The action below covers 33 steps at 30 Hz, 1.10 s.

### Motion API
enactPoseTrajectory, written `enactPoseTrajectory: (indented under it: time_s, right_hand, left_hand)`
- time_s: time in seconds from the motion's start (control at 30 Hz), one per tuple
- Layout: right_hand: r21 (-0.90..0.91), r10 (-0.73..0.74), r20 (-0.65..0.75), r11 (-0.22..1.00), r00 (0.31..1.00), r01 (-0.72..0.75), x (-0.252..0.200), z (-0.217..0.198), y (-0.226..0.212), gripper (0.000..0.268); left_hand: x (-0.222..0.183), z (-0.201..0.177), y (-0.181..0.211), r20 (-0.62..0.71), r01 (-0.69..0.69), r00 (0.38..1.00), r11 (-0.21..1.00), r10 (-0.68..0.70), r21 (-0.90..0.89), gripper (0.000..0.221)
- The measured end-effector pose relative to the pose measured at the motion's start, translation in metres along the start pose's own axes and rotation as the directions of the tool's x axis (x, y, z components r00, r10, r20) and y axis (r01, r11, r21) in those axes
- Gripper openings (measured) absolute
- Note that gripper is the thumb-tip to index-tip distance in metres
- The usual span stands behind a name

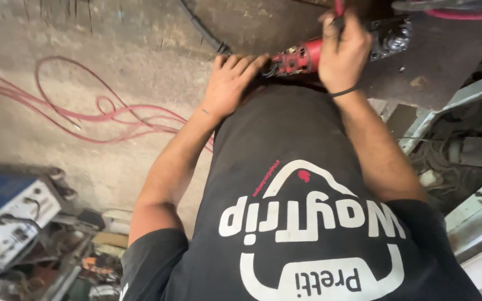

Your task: Repairing an electric angle grinder by disassembling the casing and inspecting internal components

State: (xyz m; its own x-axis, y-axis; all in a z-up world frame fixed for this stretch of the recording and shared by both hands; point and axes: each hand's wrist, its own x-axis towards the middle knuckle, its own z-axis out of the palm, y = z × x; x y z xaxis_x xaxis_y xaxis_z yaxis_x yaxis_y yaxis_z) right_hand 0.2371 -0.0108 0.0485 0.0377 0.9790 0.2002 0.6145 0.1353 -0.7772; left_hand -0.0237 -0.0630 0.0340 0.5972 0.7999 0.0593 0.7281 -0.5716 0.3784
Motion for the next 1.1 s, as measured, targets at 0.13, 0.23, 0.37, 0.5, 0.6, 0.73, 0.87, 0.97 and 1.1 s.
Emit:
enactPoseTrajectory:
  time_s: [0.13,0.23,0.37,0.5,0.6,0.73,0.87,0.97,1.1]
  right_hand:
    - [0.028,-0.152,0.233,0.988,0.960,0.149,0.011,-0.016,0.005,0.034]
    - [0.057,-0.215,0.297,0.977,0.930,0.208,0.013,-0.021,0.002,0.016]
    - [0.089,-0.213,0.279,0.977,0.936,0.195,0.012,-0.021,0.006,0.023]
    - [0.043,-0.200,0.203,0.980,0.959,0.195,0.007,-0.020,0.009,0.012]
    - [0.088,-0.219,0.200,0.975,0.955,0.206,0.007,-0.022,0.013,0.013]
    - [0.101,-0.202,0.222,0.978,0.954,0.184,0.005,-0.020,0.012,0.024]
    - [0.070,-0.195,0.197,0.980,0.961,0.184,0.008,-0.022,0.014,0.044]
    - [0.034,-0.151,0.179,0.989,0.972,0.147,0.009,-0.025,0.014,0.052]
    - [0.025,-0.150,0.169,0.989,0.974,0.148,0.010,-0.025,0.016,0.048]
  left_hand:
    - [0.009,0.019,0.011,-0.007,0.137,0.991,0.988,-0.137,0.074,0.056]
    - [0.014,0.032,0.009,-0.069,0.145,0.988,0.986,-0.139,0.086,0.055]
    - [0.014,0.036,0.003,-0.084,0.090,0.993,0.992,-0.083,0.085,0.049]
    - [0.018,0.032,-0.007,-0.112,0.044,0.993,0.994,-0.033,0.097,0.050]
    - [0.019,0.032,-0.015,-0.209,-0.031,0.976,0.994,0.053,0.105,0.051]
    - [0.021,0.029,-0.019,-0.253,-0.096,0.958,0.981,0.137,0.168,0.007]
    - [0.027,0.024,-0.021,-0.253,-0.168,0.944,0.969,0.210,0.180,0.015]
    - [0.028,0.021,-0.021,-0.248,-0.192,0.941,0.968,0.228,0.164,0.015]
    - [0.031,0.016,-0.023,-0.193,-0.211,0.952,0.967,0.237,0.144,0.013]
